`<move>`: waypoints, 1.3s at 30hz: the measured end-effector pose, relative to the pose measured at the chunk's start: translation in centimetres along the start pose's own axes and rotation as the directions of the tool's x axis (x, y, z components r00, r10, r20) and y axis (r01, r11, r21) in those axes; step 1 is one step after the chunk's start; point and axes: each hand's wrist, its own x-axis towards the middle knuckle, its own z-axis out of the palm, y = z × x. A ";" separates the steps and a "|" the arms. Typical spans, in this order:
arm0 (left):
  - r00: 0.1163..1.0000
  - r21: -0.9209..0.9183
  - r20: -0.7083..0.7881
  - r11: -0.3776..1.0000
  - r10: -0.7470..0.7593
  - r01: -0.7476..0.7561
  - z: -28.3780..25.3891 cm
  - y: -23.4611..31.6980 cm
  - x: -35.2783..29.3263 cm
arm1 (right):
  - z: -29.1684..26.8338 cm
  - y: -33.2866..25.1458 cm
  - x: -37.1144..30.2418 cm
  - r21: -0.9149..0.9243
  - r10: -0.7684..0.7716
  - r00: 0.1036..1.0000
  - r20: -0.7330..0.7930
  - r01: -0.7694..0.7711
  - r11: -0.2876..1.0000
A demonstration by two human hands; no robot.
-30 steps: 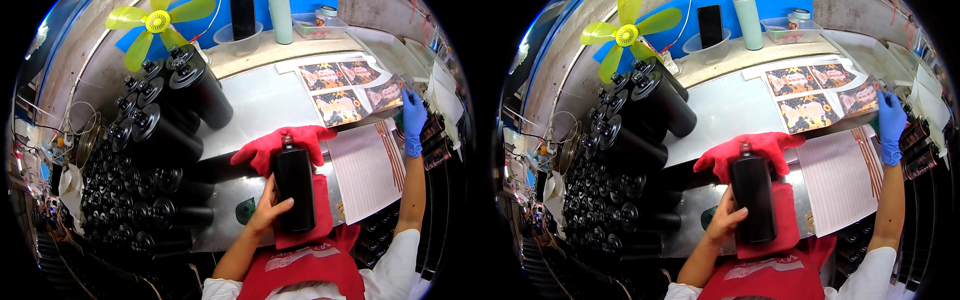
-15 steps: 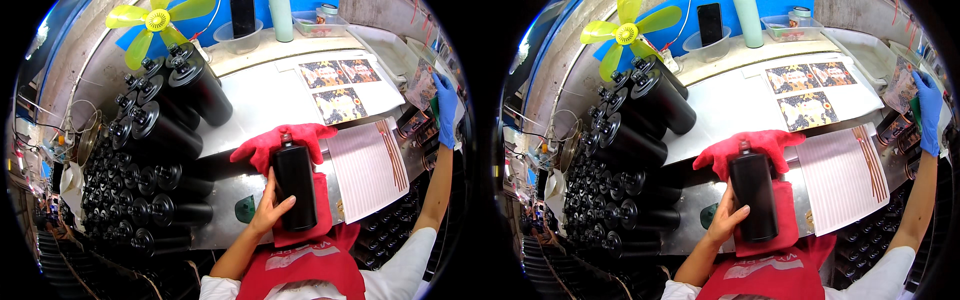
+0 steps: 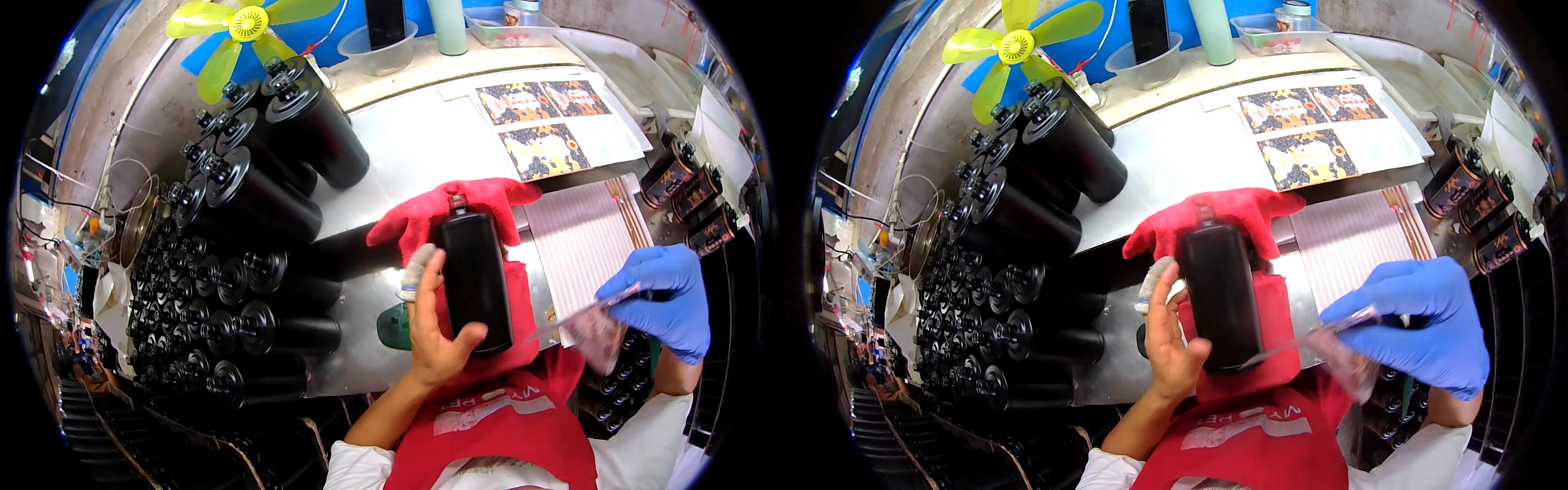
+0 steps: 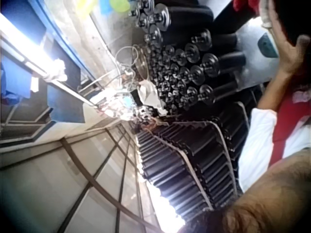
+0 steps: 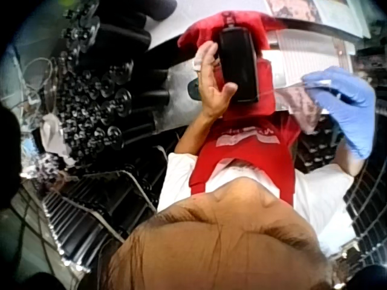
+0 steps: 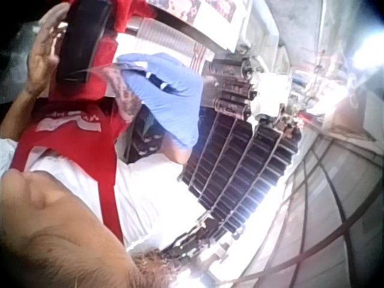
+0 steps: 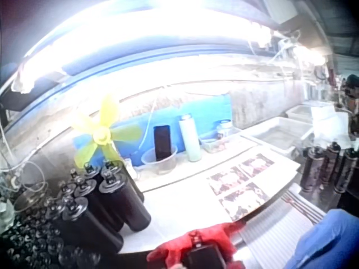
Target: The person applies decorative stickers to black cylindrical containers. They pick up a sticker, align it on the container, and smooth it down with a green tool. The person repeats this process for multiple containers, occasionally wiping the surface with a red cloth.
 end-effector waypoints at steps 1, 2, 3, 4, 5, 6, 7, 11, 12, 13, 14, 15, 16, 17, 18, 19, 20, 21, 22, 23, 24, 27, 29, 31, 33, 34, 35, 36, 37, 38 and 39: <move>0.995 -0.056 0.071 0.996 0.075 -0.071 -0.4 0.7 0.0 | 0.4 -0.2 -0.2 0.103 0.022 0.999 0.043 -0.026 0.994; 0.980 -0.115 0.150 0.987 0.131 -0.114 -0.5 1.1 0.0 | 1.1 -0.1 -0.2 0.177 0.054 0.996 0.070 -0.066 0.982; 0.969 -0.288 0.184 0.951 0.167 -0.109 -0.2 0.5 -0.7 | 2.0 -0.4 0.0 0.149 0.074 0.993 0.089 -0.087 0.985; 0.971 -0.386 0.230 0.922 0.063 0.032 -0.2 1.4 -1.5 | 3.1 0.6 0.4 0.196 0.130 0.988 0.082 -0.144 0.970; 0.958 -0.471 0.285 0.865 -0.037 0.173 -0.3 2.2 -2.0 | 4.1 1.3 0.7 0.242 0.186 0.979 0.079 -0.199 0.949; 0.951 -0.451 0.298 0.865 -0.088 0.221 -0.8 2.4 -2.0 | 4.8 0.2 1.6 0.354 0.350 0.930 0.115 -0.368 0.860; 0.973 -0.496 0.229 0.858 -0.019 0.134 -0.8 1.6 -1.8 | 6.0 1.9 1.9 0.416 0.340 0.938 0.066 -0.336 0.845; 0.945 -0.427 0.001 0.854 -0.328 0.297 -0.3 0.8 -0.4 | 7.8 5.7 3.0 0.494 0.444 0.891 0.091 -0.428 0.757; 0.938 -0.391 -0.042 0.870 -0.345 0.302 -0.5 0.5 -0.2 | 8.3 6.4 3.2 0.500 0.428 0.901 0.073 -0.405 0.766; 0.930 -0.354 -0.086 0.883 -0.358 0.308 -0.6 0.3 0.0 | 8.5 6.8 3.4 0.509 0.434 0.898 0.073 -0.408 0.758; 0.934 -0.347 -0.116 0.895 -0.337 0.280 -0.6 0.2 0.2 | 8.7 7.1 3.5 0.517 0.440 0.895 0.073 -0.411 0.751; 0.937 -0.342 -0.146 0.905 -0.318 0.254 -0.7 0.0 0.4 | 8.8 7.3 3.9 0.524 0.448 0.891 0.074 -0.417 0.743; 0.938 -0.336 -0.176 0.914 -0.298 0.228 -0.7 -0.2 0.7 | 9.1 7.4 4.2 0.531 0.424 0.904 0.052 -0.385 0.755; 0.938 -0.339 -0.187 0.915 -0.293 0.218 -0.9 -0.4 1.0 | 9.1 7.6 4.6 0.543 0.429 0.901 0.062 -0.392 0.743; 0.937 -0.340 -0.200 0.917 -0.285 0.207 -1.1 -0.6 1.2 | 9.2 7.7 4.9 0.554 0.433 0.899 0.073 -0.397 0.732; 0.937 -0.341 -0.212 0.919 -0.278 0.195 -1.2 -0.8 1.4 | 9.2 7.9 5.2 0.565 0.436 0.896 0.083 -0.403 0.720; 0.927 -0.322 -0.245 0.926 -0.283 0.197 -1.0 -0.7 2.0 | 9.3 8.1 5.4 0.565 0.446 0.891 0.085 -0.412 0.715; 0.921 -0.326 -0.253 0.922 -0.297 0.208 -1.0 -1.0 2.3 | 9.3 8.4 5.7 0.565 0.457 0.885 0.086 -0.422 0.710; 0.914 -0.330 -0.261 0.918 -0.311 0.218 -0.9 -1.2 2.6 | 9.4 8.7 6.0 0.564 0.468 0.879 0.088 -0.431 0.704; 0.907 -0.335 -0.268 0.914 -0.325 0.229 -0.8 -1.4 2.8 | 9.5 8.9 6.2 0.568 0.468 0.880 0.080 -0.426 0.704; 0.905 -0.332 -0.281 0.917 -0.320 0.221 -0.7 -1.6 3.0 | 9.5 9.1 6.4 0.571 0.468 0.881 0.073 -0.422 0.704; 0.900 -0.325 -0.302 0.922 -0.314 0.213 -0.5 -2.0 3.6 | 9.5 9.5 7.0 0.581 0.483 0.873 0.072 -0.430 0.691; 0.900 -0.324 -0.290 0.918 -0.324 0.226 -0.6 -2.2 3.8 | 9.5 9.9 7.3 0.586 0.493 0.866 0.079 -0.440 0.680; 0.898 -0.313 -0.296 0.921 -0.325 0.230 -0.7 -2.5 3.9 | 9.7 10.2 7.6 0.590 0.497 0.863 0.088 -0.447 0.672; 0.898 -0.303 -0.296 0.924 -0.324 0.234 -0.8 -2.7 4.0 | 9.7 10.4 7.8 0.597 0.494 0.864 0.095 -0.447 0.666; 0.900 -0.298 -0.294 0.925 -0.323 0.235 -0.8 -2.8 4.1 | 9.8 10.5 7.9 0.601 0.493 0.865 0.099 -0.447 0.663; 0.901 -0.293 -0.292 0.926 -0.322 0.237 -0.9 -2.9 4.1 | 9.8 10.6 7.9 0.602 0.494 0.863 0.103 -0.449 0.660; 0.901 -0.296 -0.286 0.925 -0.325 0.239 -1.0 -3.0 4.2 | 9.8 10.7 7.9 0.603 0.496 0.862 0.105 -0.451 0.658; 0.902 -0.299 -0.282 0.923 -0.327 0.242 -1.0 -3.1 4.2 | 9.8 10.8 7.9 0.604 0.497 0.861 0.107 -0.453 0.656; 0.903 -0.302 -0.277 0.922 -0.330 0.244 -1.1 -3.2 4.2 | 10.0 10.7 7.9 0.606 0.481 0.873 0.087 -0.430 0.670; 0.898 -0.340 -0.280 0.910 -0.338 0.237 -1.0 -3.2 4.4 | 10.1 10.6 7.9 0.607 0.463 0.884 0.066 -0.404 0.685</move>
